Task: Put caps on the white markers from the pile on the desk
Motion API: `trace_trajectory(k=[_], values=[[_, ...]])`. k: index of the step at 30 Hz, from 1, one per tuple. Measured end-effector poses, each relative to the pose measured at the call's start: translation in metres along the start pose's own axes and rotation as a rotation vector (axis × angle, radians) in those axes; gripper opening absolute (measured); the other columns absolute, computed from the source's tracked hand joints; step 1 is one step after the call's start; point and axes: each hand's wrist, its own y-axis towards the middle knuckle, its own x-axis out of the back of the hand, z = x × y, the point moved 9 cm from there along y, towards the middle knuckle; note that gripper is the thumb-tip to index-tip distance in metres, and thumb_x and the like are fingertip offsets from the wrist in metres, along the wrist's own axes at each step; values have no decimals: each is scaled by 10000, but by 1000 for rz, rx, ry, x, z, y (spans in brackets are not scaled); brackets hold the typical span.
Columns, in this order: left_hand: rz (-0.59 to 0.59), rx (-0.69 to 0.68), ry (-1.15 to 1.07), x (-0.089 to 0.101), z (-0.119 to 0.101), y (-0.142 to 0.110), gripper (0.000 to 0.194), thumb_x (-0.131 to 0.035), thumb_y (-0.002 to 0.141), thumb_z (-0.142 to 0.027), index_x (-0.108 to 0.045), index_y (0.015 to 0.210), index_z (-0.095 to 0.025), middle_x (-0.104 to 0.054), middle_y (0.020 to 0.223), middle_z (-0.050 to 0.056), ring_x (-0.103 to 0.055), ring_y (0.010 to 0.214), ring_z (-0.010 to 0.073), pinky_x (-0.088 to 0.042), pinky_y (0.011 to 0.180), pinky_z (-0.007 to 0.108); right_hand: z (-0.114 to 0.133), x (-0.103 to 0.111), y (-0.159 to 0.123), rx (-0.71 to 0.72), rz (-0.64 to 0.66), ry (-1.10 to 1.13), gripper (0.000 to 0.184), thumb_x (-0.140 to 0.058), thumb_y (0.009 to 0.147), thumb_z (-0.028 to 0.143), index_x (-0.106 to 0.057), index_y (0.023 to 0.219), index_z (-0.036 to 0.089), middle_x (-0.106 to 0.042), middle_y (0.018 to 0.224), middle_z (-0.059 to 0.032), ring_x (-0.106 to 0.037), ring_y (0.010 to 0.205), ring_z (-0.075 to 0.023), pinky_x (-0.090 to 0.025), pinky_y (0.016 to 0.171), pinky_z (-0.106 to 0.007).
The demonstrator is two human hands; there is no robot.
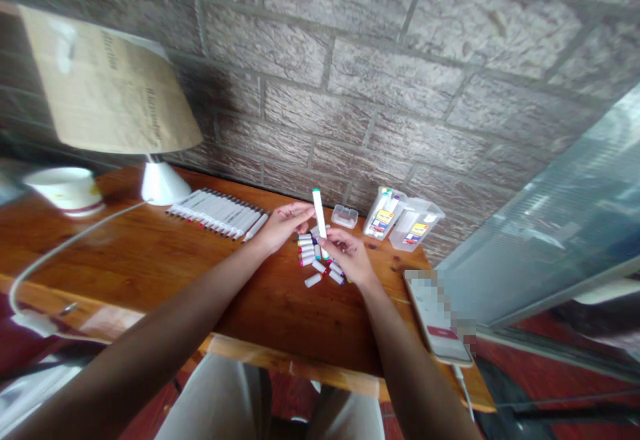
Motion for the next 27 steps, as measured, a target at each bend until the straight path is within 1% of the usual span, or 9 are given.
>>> trace_trajectory(k=[2,4,9,13,18,21,23,25,27], values=[[54,18,71,-7,1,-3,359,-766,757,-460,-737,899,-131,-581,584,-12,-483,515,80,-344,491,217,0,-3,0,8,36,-15,250,-725,798,394,-736,967,209,-745,898,-30,-658,805,-169,-501,789,-313],[59,15,119,-9,-1,-3,364,-746,769,-476,-734,852,-122,-599,583,1,-479,514,83,-337,492,222,0,1,0,23,14,-21,243,-712,813,385,-724,981,210,-739,910,-25,-655,816,-160,-496,792,-299],[-58,-29,81,5,-10,1,408,-763,728,-499,-705,888,-127,-716,806,61,-473,500,70,-345,485,230,0,28,0,44,-209,-43,260,-708,806,404,-645,974,216,-692,825,3,-618,735,-140,-466,658,-246],[-68,-25,77,10,-4,4,416,-753,736,-509,-700,892,-127,-714,791,59,-465,499,70,-344,485,228,-2,46,-4,44,-366,-81,300,-678,812,447,-592,974,210,-636,739,23,-561,643,-129,-415,560,-230],[-31,-17,90,9,8,5,414,-729,754,-528,-691,892,-139,-709,759,39,-471,489,74,-342,476,225,8,68,-12,100,-516,-121,417,-664,805,485,-494,1087,229,-589,668,60,-541,580,-135,-417,543,-244],[-18,-4,119,7,11,4,438,-729,734,-552,-686,861,-136,-705,735,38,-479,485,80,-352,472,225,29,93,-11,120,-621,-187,355,-595,840,552,-515,927,218,-581,658,41,-504,540,-127,-407,514,-251],[-12,4,124,6,10,3,452,-731,719,-562,-684,860,-134,-700,720,34,-481,481,83,-358,473,226,57,114,-6,187,-689,-286,378,-569,852,574,-547,823,198,-587,681,14,-519,576,-132,-434,547,-261],[-4,-4,130,5,7,3,448,-726,720,-560,-683,857,-135,-698,710,31,-487,483,86,-364,477,225,87,138,3,255,-750,-420,402,-577,840,578,-589,797,178,-601,693,-7,-535,596,-140,-456,589,-278],[9,-24,154,3,2,3,429,-714,733,-554,-683,829,-137,-697,703,34,-496,493,90,-371,481,224,110,160,14,298,-788,-525,414,-569,834,579,-619,855,168,-634,745,-33,-566,625,-156,-471,603,-289]])
